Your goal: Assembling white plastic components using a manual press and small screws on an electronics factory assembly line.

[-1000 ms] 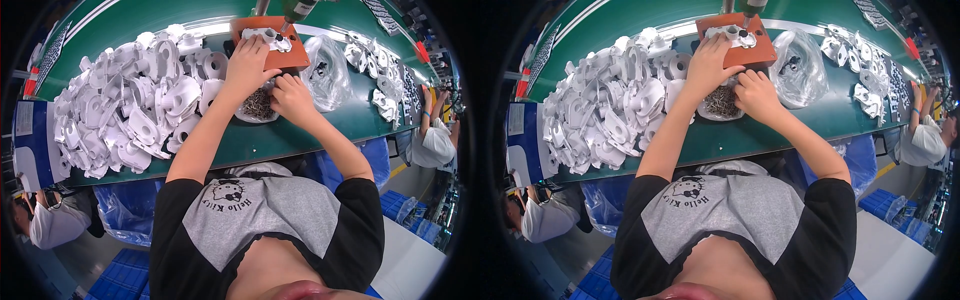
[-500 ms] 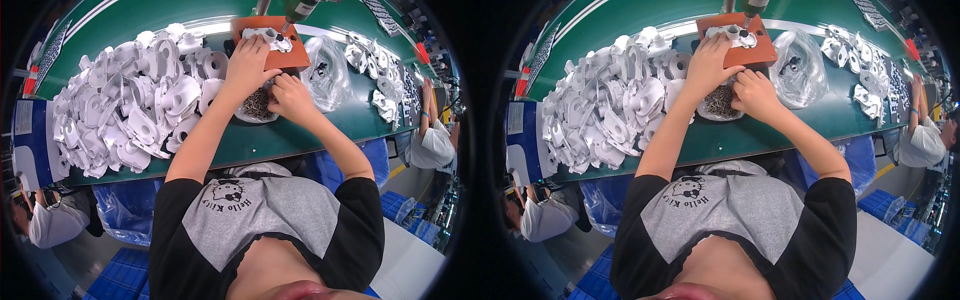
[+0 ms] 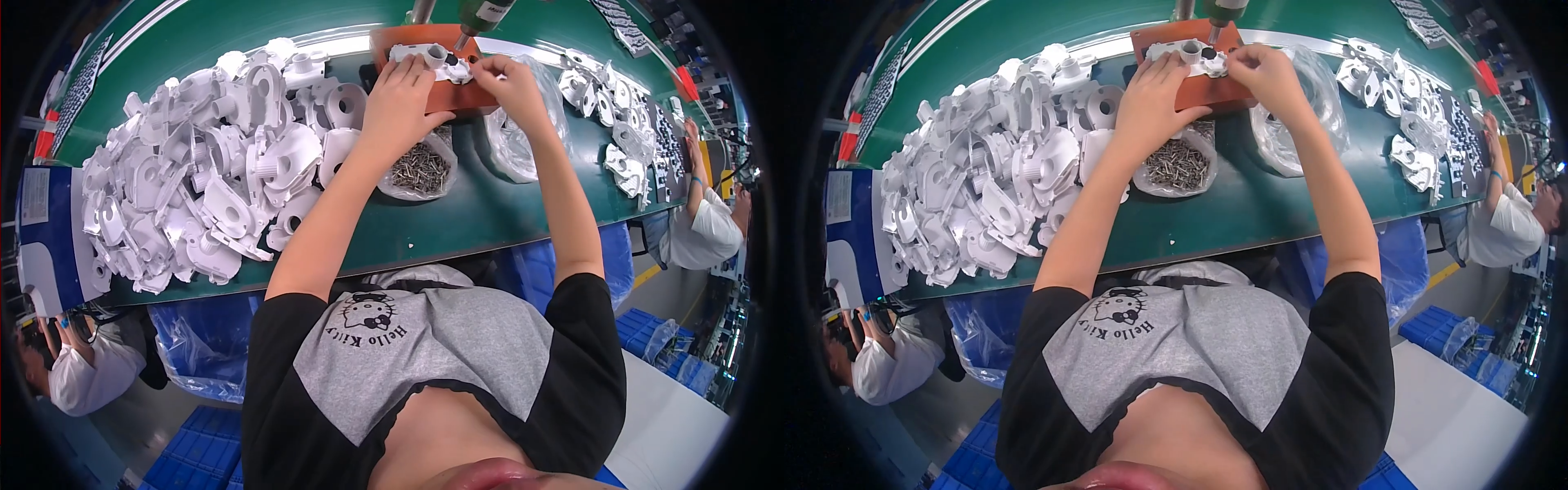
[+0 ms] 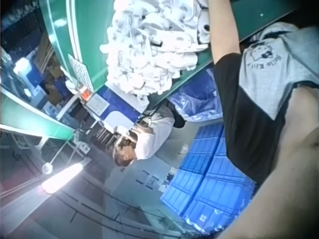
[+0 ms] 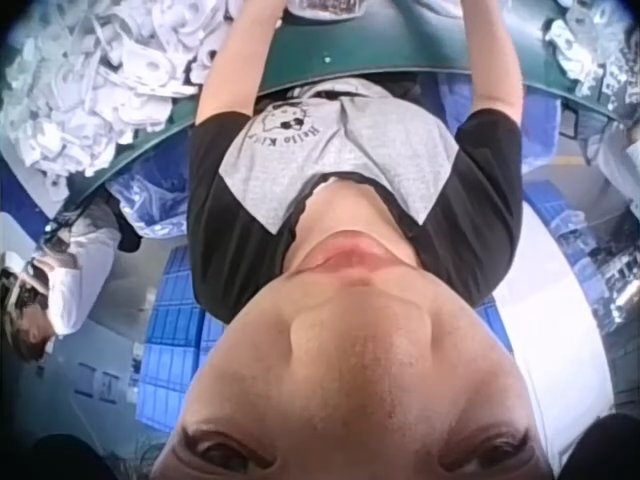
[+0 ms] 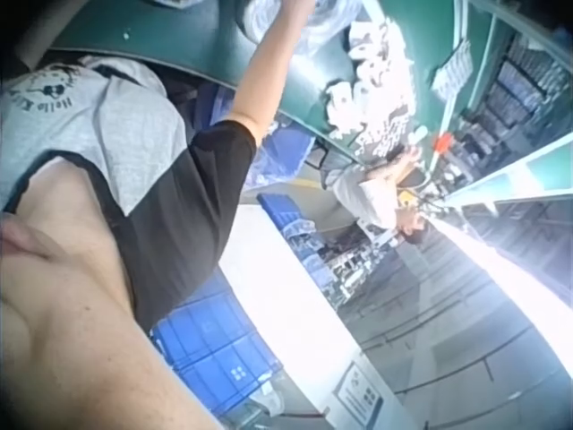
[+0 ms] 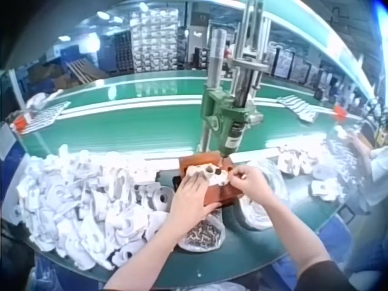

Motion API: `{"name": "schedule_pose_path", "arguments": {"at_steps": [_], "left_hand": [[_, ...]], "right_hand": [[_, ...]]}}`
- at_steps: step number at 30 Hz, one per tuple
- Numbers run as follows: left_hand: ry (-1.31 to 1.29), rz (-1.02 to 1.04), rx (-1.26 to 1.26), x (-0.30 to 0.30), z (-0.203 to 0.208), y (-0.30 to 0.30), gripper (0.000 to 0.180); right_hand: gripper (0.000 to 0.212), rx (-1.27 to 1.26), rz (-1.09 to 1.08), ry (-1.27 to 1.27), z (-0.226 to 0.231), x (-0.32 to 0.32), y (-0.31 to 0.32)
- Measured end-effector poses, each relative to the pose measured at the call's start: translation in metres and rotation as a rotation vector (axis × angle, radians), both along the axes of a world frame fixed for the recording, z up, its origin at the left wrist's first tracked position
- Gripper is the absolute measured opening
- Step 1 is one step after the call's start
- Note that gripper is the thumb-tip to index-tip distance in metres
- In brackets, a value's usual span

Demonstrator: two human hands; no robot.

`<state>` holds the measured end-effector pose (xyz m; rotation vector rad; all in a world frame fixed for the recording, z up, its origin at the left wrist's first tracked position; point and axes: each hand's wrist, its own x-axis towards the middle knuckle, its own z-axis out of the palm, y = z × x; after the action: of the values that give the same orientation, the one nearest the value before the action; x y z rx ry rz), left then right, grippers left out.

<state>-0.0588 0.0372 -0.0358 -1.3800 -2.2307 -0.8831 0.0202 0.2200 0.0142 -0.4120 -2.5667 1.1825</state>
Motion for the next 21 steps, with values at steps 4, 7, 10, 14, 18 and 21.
{"name": "schedule_pose_path", "arguments": {"at_steps": [4,7,10,14,18,21], "left_hand": [[0.015,0.005,0.0,0.0,-0.001,0.001,0.062],[-0.004,-0.001,0.005,0.002,0.001,0.0,0.062],[0.006,0.0,0.008,0.001,-0.001,0.001,0.062],[0.015,-0.002,0.01,0.0,-0.003,0.0,0.062],[0.018,0.0,0.002,0.0,-0.002,0.0,0.063],[0.011,-0.001,-0.004,0.001,-0.003,0.0,0.063]], "right_hand": [[0.036,0.078,-0.033,0.1,-0.017,-0.031,0.025],[0.035,0.062,-0.021,0.069,-0.022,-0.04,0.03],[0.033,0.065,-0.005,0.103,-0.025,-0.044,0.031],[0.032,0.061,0.005,0.082,-0.019,-0.044,0.025],[0.029,0.029,0.014,0.087,-0.017,-0.044,0.022],[0.028,0.033,0.007,0.083,-0.019,-0.045,0.024]]}}
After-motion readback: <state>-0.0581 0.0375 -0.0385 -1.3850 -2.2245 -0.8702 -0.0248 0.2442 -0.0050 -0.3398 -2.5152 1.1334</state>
